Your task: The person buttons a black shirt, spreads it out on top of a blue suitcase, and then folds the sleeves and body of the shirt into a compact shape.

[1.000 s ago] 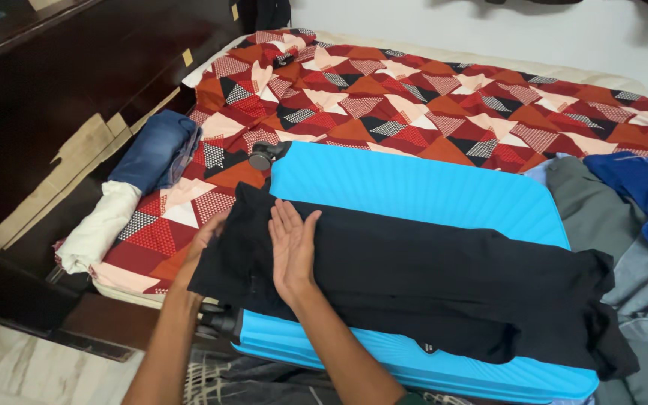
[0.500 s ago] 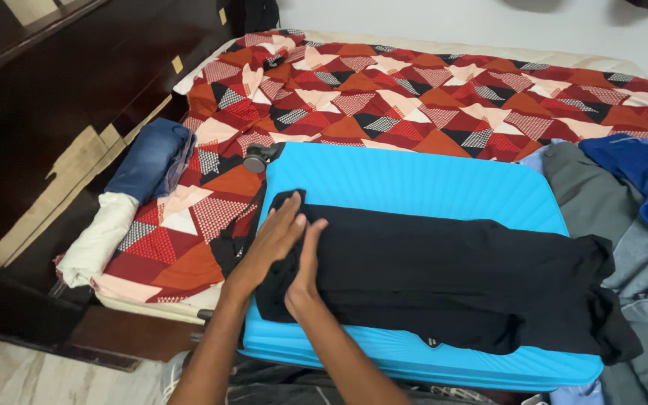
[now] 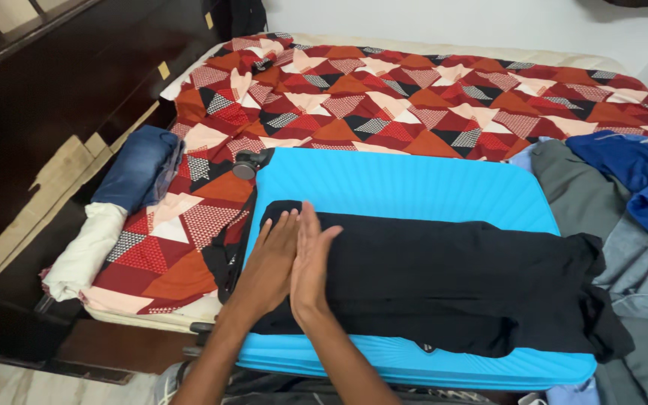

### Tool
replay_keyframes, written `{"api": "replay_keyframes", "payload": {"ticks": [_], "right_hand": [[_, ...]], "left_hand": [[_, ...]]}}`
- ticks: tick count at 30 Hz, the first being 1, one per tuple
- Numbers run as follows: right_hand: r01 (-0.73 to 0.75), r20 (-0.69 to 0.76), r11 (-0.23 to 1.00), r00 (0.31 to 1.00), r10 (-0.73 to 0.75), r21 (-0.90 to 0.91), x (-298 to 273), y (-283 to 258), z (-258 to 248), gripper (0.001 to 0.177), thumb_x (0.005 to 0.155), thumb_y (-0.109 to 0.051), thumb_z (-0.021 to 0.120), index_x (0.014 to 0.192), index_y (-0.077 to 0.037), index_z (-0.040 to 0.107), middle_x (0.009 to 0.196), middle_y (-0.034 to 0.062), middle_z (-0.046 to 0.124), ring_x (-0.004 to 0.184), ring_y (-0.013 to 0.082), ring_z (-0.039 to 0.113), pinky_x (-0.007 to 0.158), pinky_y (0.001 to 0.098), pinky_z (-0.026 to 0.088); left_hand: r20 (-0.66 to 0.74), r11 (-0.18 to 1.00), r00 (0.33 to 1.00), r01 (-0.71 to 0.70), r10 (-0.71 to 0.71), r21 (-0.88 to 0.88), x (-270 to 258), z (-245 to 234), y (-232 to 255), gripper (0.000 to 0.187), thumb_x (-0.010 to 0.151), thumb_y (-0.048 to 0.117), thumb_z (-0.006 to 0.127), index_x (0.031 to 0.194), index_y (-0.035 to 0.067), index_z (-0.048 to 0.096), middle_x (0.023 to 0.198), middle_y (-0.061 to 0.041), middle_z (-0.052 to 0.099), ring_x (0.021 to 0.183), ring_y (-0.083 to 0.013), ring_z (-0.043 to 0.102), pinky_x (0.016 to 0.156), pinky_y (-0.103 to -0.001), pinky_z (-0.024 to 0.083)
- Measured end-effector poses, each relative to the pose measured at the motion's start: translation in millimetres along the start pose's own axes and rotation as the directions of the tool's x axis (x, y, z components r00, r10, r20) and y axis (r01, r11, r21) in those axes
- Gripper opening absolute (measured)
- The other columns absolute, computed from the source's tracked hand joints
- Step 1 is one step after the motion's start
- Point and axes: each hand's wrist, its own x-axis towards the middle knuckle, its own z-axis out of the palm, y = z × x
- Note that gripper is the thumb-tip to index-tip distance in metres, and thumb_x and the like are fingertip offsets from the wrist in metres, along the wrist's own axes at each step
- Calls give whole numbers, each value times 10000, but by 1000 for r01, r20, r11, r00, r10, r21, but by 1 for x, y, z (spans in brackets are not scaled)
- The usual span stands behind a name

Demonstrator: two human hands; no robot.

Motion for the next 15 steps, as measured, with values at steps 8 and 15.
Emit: {"api": "replay_keyframes", "payload": {"ticks": [8, 15], "right_hand": [[-36, 40, 995, 998, 40, -98, 15, 48, -38, 1015, 913, -790, 105, 1638, -82, 166, 1739, 129, 93, 1605, 278, 34, 1268, 393, 10], [-43, 22, 992, 999, 46, -120, 13, 47, -37, 1008, 919, -782, 107, 1635, -76, 162, 1735, 155, 93, 1605, 304, 45, 1269, 403, 32]], "left_hand": [[-373, 794, 794, 213, -480, -569, -11, -4, -1, 507, 925, 64, 546, 1427, -7, 552, 1516, -206, 541, 1449, -354, 486, 1235, -444, 329], [-149, 434, 663, 288, -734, -854, -37, 15, -34, 427, 1055, 215, 493, 1433, 27, 560, 1455, -158, 604, 1369, -243, 585, 1176, -398, 424]]}}
